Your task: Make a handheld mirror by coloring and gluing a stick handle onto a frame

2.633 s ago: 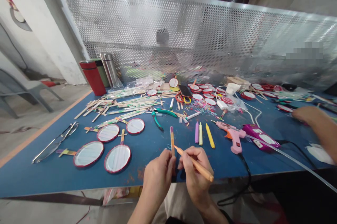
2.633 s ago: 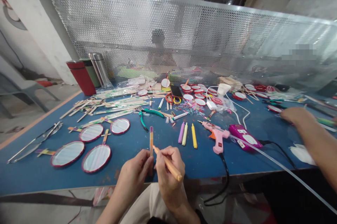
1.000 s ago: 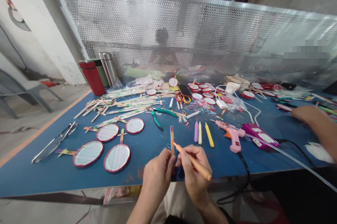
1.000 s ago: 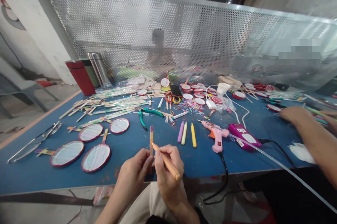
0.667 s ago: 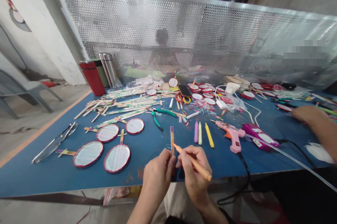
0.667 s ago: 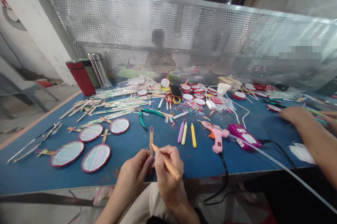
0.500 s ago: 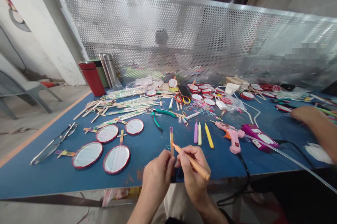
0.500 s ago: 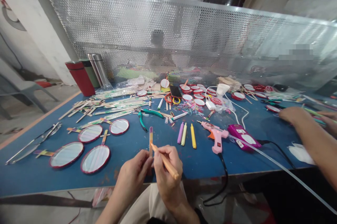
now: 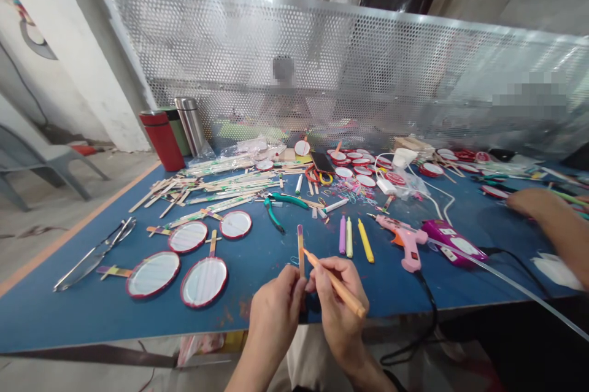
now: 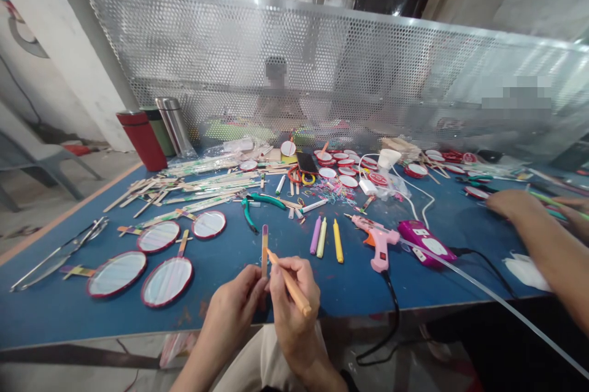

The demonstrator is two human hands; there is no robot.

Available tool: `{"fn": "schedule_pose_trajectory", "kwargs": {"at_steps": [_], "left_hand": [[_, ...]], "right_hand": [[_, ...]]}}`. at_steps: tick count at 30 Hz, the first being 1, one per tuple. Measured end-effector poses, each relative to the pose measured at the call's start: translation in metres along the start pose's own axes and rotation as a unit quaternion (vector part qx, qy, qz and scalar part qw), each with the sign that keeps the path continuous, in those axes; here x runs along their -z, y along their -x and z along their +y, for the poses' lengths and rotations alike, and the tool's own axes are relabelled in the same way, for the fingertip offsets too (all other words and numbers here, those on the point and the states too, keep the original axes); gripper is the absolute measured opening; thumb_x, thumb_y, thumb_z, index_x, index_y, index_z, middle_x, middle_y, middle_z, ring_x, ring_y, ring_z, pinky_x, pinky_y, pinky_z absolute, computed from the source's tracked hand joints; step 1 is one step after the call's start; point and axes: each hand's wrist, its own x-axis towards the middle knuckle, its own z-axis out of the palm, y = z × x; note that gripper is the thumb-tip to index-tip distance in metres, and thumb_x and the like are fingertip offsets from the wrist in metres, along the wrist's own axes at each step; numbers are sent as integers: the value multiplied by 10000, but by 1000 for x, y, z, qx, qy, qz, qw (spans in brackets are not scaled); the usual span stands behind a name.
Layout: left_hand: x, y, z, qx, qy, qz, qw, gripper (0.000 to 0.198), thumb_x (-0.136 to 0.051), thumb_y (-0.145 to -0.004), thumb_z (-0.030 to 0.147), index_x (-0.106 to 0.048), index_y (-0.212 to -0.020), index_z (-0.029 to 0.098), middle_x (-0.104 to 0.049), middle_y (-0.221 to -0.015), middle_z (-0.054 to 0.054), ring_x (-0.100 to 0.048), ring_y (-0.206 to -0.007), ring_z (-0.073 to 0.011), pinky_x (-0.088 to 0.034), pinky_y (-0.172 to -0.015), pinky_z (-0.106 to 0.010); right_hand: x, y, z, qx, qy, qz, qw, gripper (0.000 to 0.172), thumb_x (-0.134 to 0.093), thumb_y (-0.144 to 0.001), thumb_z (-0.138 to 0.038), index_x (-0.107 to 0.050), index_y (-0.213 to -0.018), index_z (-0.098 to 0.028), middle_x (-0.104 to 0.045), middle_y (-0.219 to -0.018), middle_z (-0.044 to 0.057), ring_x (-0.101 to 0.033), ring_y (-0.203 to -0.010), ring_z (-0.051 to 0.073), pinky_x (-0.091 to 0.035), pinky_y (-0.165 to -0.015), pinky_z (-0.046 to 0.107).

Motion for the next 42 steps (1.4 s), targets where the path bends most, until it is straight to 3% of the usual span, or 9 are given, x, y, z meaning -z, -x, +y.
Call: {"fn": "schedule_pose_trajectory", "kwargs": {"at_steps": [17, 29, 37, 42], "left_hand": [[-1, 1, -2, 1, 3, -4, 1000, 249, -348, -957, 325, -497, -781, 229, -630, -638, 22, -606, -573, -127, -381, -541, -194], [3, -1, 2, 20, 23, -21, 999, 264, -342, -952, 336, -476, -751, 230, -635, -625, 28, -600, -566, -126, -387, -560, -200], [1, -2, 3, 31, 16, -25, 999, 252, -327, -942, 338, -471, -765, 231, -616, -630, 21, -581, -570, -139, -368, -562, -216], [2, -1, 3, 36, 15, -36, 999, 256, -320, -943, 346, -463, -764, 233, -616, -632, 22, -587, -576, -139, -365, -570, -216]], "right_hand": [[0, 1, 1, 5, -13, -11, 1000, 56, -581, -877, -251, -583, -865, -197, -637, -712, 5, -638, -596, 138, -528, -550, 243], [0, 3, 1, -13, -21, 24, 999, 83, -548, -903, -271, -558, -858, -202, -592, -696, -11, -577, -550, 111, -502, -520, 229], [-1, 1, 1, -2, -14, -3, 1000, 78, -556, -899, -274, -568, -868, -204, -619, -711, -2, -609, -607, 130, -510, -559, 244], [1, 2, 3, -19, -26, -7, 999, 90, -556, -897, -272, -556, -839, -203, -566, -665, -32, -569, -546, 111, -490, -522, 231]]}}
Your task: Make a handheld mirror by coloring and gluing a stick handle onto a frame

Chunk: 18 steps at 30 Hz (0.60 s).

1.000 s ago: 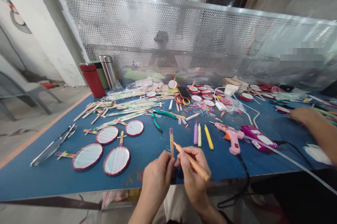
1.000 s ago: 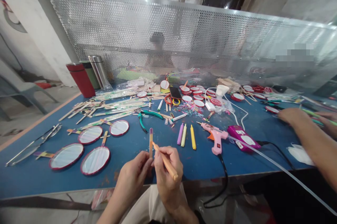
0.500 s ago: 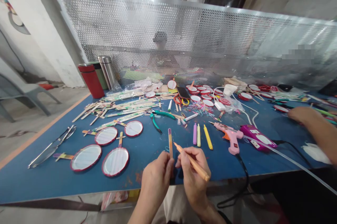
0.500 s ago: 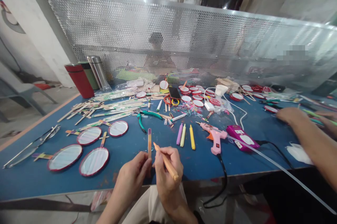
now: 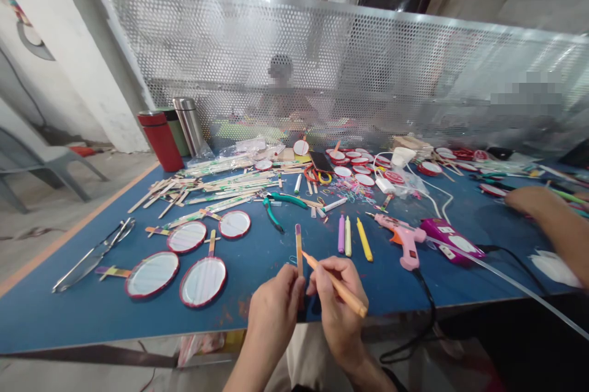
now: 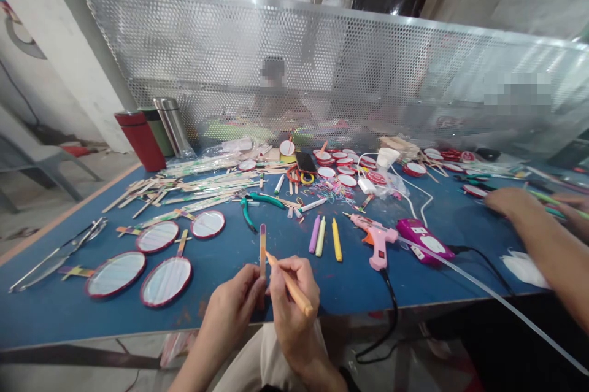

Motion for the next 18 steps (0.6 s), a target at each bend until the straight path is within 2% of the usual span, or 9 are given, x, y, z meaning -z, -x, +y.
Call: {"fn": "schedule_pose_trajectory", "kwargs": {"at_steps": [3, 10, 15, 18], "left_hand": [[1, 0, 2, 7, 1, 3, 1000, 258, -316, -938, 342, -453, -749, 232, -614, -631, 19, -587, -579, -142, -368, -574, -219], [1, 1, 2, 1, 1, 10, 1000, 253, -329, -940, 339, -468, -757, 233, -630, -632, 23, -599, -575, -135, -374, -564, -207], [1, 1, -1, -10, 3, 10, 1000, 253, -331, -950, 343, -483, -780, 235, -645, -645, 27, -611, -586, -129, -384, -572, -198], [0, 1, -1, -5, 3, 11, 1000, 252, -331, -950, 349, -483, -787, 233, -646, -659, 20, -613, -592, -133, -385, -568, -200]], "right_hand": [[2, 3, 2, -2, -20, 5, 1000, 100, -538, -907, -266, -541, -826, -207, -531, -647, -51, -533, -501, 93, -475, -500, 221], [2, 3, 3, -10, -9, -10, 1000, 94, -545, -907, -262, -545, -837, -200, -553, -680, -29, -558, -551, 106, -484, -528, 230], [1, 3, 0, 7, -52, -8, 999, 79, -519, -919, -244, -524, -848, -211, -524, -674, -47, -520, -489, 83, -455, -473, 208], [1, 4, -1, 14, -29, -15, 999, 84, -540, -903, -246, -536, -829, -208, -541, -682, -37, -541, -519, 93, -463, -487, 212]]}}
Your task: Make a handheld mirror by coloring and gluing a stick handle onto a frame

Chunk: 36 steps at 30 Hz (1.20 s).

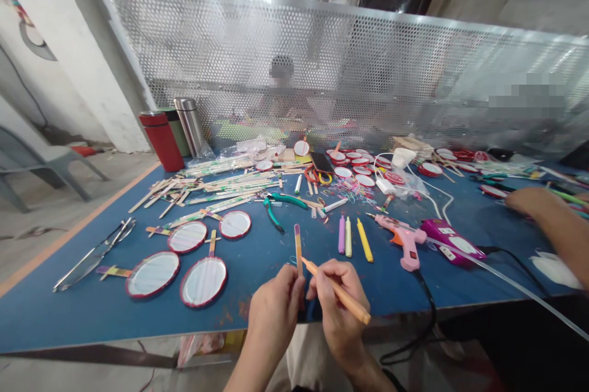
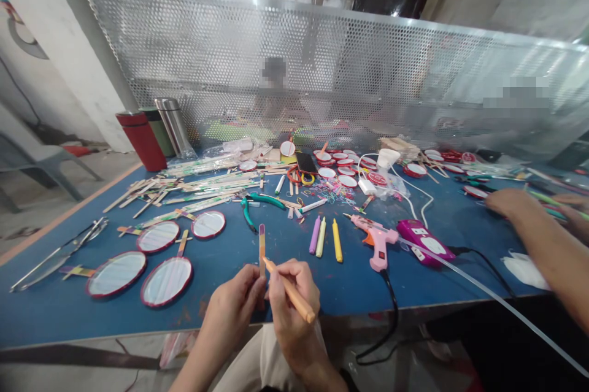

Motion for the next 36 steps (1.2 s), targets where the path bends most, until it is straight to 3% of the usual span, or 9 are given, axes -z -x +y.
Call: {"fn": "schedule_pose_trajectory", "kwargs": {"at_steps": [7, 10, 15, 21, 24, 26, 28, 31, 36], "left_hand": [[0, 0, 1, 7, -7, 0, 1000, 259, -320, -941, 358, -465, -768, 232, -625, -648, 12, -601, -584, -143, -383, -567, -216], [0, 0, 1, 10, -1, -2, 1000, 253, -318, -939, 358, -474, -786, 232, -633, -660, 7, -605, -590, -145, -388, -570, -218], [-1, 0, 1, 10, 9, -1, 1000, 269, -303, -940, 367, -463, -768, 237, -632, -648, 8, -600, -584, -145, -398, -583, -224], [4, -3, 2, 15, 34, -21, 999, 288, -311, -944, 383, -462, -742, 245, -658, -632, 20, -620, -586, -150, -405, -595, -232], [7, -5, 3, 29, 82, -33, 996, 289, -322, -946, 393, -464, -741, 247, -672, -630, 32, -619, -574, -140, -418, -596, -223], [8, -5, 3, 35, 102, -34, 994, 283, -328, -944, 393, -464, -743, 248, -680, -635, 39, -613, -566, -136, -423, -600, -221], [8, -4, 3, 38, 100, -36, 994, 280, -333, -941, 389, -465, -739, 248, -685, -644, 41, -610, -570, -137, -421, -606, -224], [7, -4, 4, 39, 80, -33, 996, 268, -327, -940, 374, -467, -749, 247, -674, -651, 43, -611, -596, -141, -413, -621, -230], [8, -3, 7, 36, 57, -30, 997, 233, -312, -944, 357, -454, -796, 247, -649, -661, 47, -603, -612, -142, -396, -628, -237]], "right_hand": [[0, 0, 5, -12, 25, 12, 1000, 90, -545, -894, -257, -537, -822, -205, -524, -658, -40, -523, -514, 97, -465, -492, 219], [0, -1, 3, 2, 42, 5, 999, 101, -543, -895, -247, -534, -804, -205, -529, -653, -39, -529, -514, 97, -460, -486, 215], [-2, 1, -3, 45, 32, 47, 997, 87, -520, -907, -217, -518, -820, -216, -524, -654, -52, -528, -491, 85, -471, -477, 207], [14, -15, -15, 113, 143, -1, 983, 69, -534, -905, -164, -575, -934, -212, -645, -754, -4, -614, -570, 108, -512, -538, 218], [39, -36, -20, 181, 247, -54, 951, 126, -556, -889, -147, -599, -990, -209, -689, -868, 41, -660, -756, 157, -532, -676, 264], [59, -50, -17, 227, 320, -93, 915, 160, -537, -895, -150, -616, -1024, -204, -692, -883, 54, -650, -823, 182, -524, -746, 298], [77, -64, -11, 253, 405, -108, 872, 209, -486, -905, -138, -644, -1031, -187, -687, -833, 67, -625, -806, 204, -507, -725, 318], [93, -82, 0, 235, 519, -148, 808, 302, -437, -876, -64, -667, -1056, -142, -675, -815, 96, -586, -849, 242, -473, -735, 345], [100, -104, 7, 195, 629, -195, 727, 355, -454, -868, -48, -650, -1141, -163, -697, -829, 76, -576, -894, 262, -430, -767, 365]]}}
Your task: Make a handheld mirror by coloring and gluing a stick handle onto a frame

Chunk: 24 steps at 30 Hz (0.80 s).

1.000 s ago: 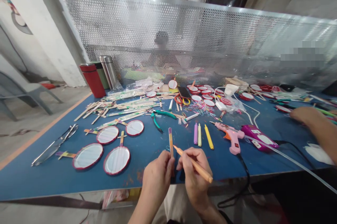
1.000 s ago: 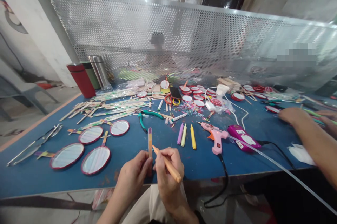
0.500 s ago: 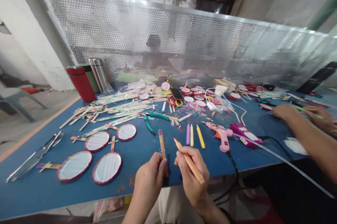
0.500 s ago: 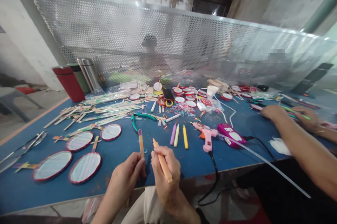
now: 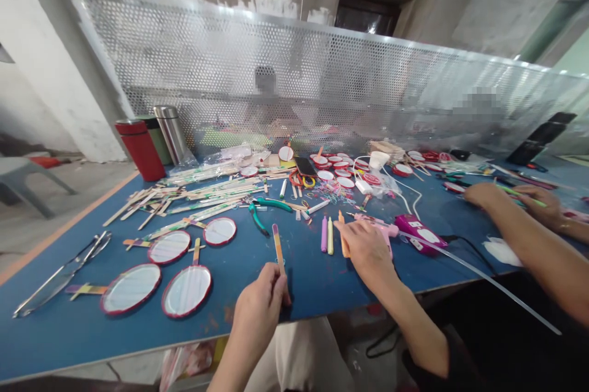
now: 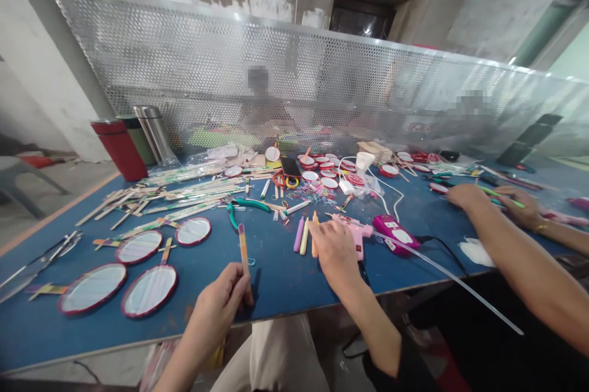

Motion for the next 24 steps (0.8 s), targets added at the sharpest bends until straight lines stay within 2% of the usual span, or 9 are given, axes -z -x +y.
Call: {"fn": "schedule_pose_trajectory", "kwargs": {"at_steps": [2, 5, 8, 10, 12, 16, 20, 22, 24], "left_hand": [[1, 1, 0, -7, -4, 0, 1000, 223, -304, -945, 353, -455, -820, 246, -640, -665, 43, -600, -619, -145, -394, -627, -239], [0, 0, 0, -15, -9, -3, 1000, 230, -293, -947, 340, -466, -832, 242, -636, -669, 35, -602, -636, -147, -397, -634, -241], [-1, 0, -1, -15, -8, -5, 1000, 239, -299, -946, 341, -488, -840, 241, -638, -665, 37, -602, -629, -143, -399, -630, -236], [-3, -1, -3, -11, -9, -1, 1000, 246, -311, -943, 346, -494, -815, 241, -640, -655, 39, -598, -612, -138, -397, -621, -231], [-4, -1, -3, -10, -16, 8, 1000, 259, -325, -938, 349, -488, -769, 240, -646, -649, 38, -597, -602, -136, -393, -614, -229], [-5, -1, -3, -6, -28, 16, 999, 283, -331, -934, 357, -485, -726, 241, -663, -646, 35, -605, -595, -138, -389, -608, -229], [-3, -1, 1, -1, -40, 18, 999, 299, -331, -927, 367, -485, -703, 243, -664, -632, 34, -611, -582, -143, -387, -592, -230], [-3, -1, 1, -4, -46, 21, 999, 305, -330, -924, 370, -483, -693, 243, -661, -626, 33, -612, -580, -143, -390, -590, -228], [-3, -2, 1, -10, -48, 23, 999, 309, -327, -924, 370, -482, -688, 243, -653, -613, 35, -611, -573, -140, -392, -584, -225]], "right_hand": [[0, -2, 4, -26, 31, 35, 999, 389, -435, -877, -49, -625, -1195, -166, -704, -917, 94, -589, -922, 264, -427, -782, 374], [0, 2, 4, -62, 11, 179, 982, 372, -379, -893, -41, -632, -1149, -136, -704, -966, 114, -618, -919, 248, -439, -827, 384], [1, 11, -6, -71, -63, 309, 946, 316, -378, -905, -56, -629, -1066, -158, -707, -955, 104, -639, -921, 224, -466, -857, 383], [0, 18, -17, -70, -114, 354, 925, 243, -435, -903, -78, -611, -1041, -171, -695, -936, 105, -638, -908, 219, -491, -839, 381], [-1, 25, -29, -70, -150, 371, 914, 189, -487, -895, -95, -594, -1028, -176, -675, -904, 103, -631, -877, 218, -508, -809, 381], [-4, 31, -41, -72, -164, 341, 923, 143, -489, -908, -123, -581, -994, -190, -654, -837, 78, -626, -806, 202, -517, -762, 358], [-9, 31, -38, -107, -117, 258, 953, 129, -457, -939, -193, -584, -949, -179, -658, -863, 94, -624, -836, 217, -503, -774, 356], [-14, 32, -35, -130, -69, 202, 968, 183, -466, -945, -275, -585, -1008, -150, -675, -937, 131, -633, -882, 252, -498, -783, 380], [-19, 32, -34, -151, -27, 139, 978, 331, -490, -935, -363, -554, -1128, -102, -680, -1022, 180, -642, -928, 291, -494, -780, 402]]}}
